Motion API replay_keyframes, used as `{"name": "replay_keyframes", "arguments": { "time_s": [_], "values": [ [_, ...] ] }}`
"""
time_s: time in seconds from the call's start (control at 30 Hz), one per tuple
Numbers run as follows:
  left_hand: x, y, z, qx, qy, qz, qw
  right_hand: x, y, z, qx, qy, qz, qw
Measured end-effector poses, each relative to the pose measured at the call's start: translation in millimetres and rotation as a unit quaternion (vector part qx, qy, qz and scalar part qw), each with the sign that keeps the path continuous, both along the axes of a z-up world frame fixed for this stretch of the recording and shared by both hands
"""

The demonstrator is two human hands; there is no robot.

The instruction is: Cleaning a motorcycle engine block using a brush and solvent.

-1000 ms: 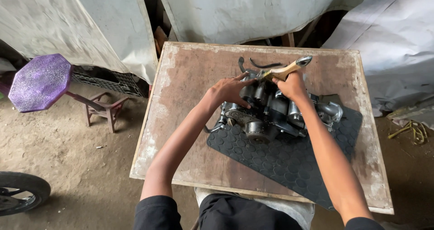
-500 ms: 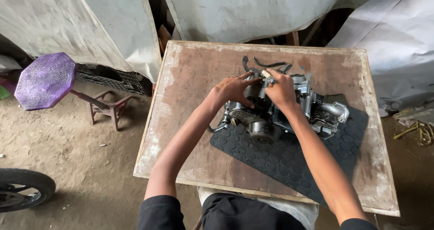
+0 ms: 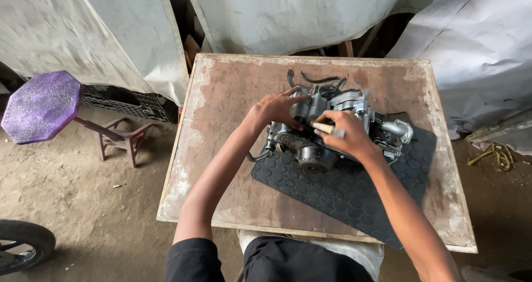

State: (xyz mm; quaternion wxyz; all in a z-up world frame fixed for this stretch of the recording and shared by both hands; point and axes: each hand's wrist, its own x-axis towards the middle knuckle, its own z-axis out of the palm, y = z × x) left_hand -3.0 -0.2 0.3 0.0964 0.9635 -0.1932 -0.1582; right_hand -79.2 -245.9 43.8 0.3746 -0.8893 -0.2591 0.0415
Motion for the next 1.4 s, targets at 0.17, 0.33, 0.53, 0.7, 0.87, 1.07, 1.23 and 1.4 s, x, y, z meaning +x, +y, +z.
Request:
{"name": "replay_keyframes", "arguments": {
  "time_s": [0.17,0.33,0.53,0.7,0.87,1.07,1.23,1.4],
  "values": [
    [-2.8,-0.3,1.0,-0.003,0.004,0.002,1.000,51.6,-4.1,-33.2,0.002,0.135,-0.045,0.990],
    [1.0,1.9,-4.0,-0.017,-0.002,0.001,1.000,75.0,-17.3,-38.2,0.168,0.165,-0.044,0.971],
    [-4.7,0.2,-2.1,-0.010,-0.001,0.010,1.000,99.2,-4.4,-45.3,0.091,0.123,-0.100,0.983],
    [1.0,1.8,-3.4,-0.021,0.005,0.005,1.000,109.7,15.8,-44.5,0.009,0.111,-0.162,0.981],
    [-0.6,2.6,-2.1,-0.012,-0.001,0.005,1.000,128.4,16.1,-74.6,0.008,0.062,-0.185,0.981],
    [-3.8,1.3,4.7,-0.017,0.002,0.001,1.000,104.5,25.3,-90.6,0.097,-0.097,-0.163,0.977],
    [-1.9,1.1,3.8,-0.017,0.001,0.004,1.000,54.1,41.3,-72.0,0.133,-0.192,-0.105,0.967],
    [-5.2,0.6,8.1,-0.015,0.020,0.005,1.000,4.2,33.8,-47.8,0.178,-0.145,-0.043,0.972]
  ]
}}
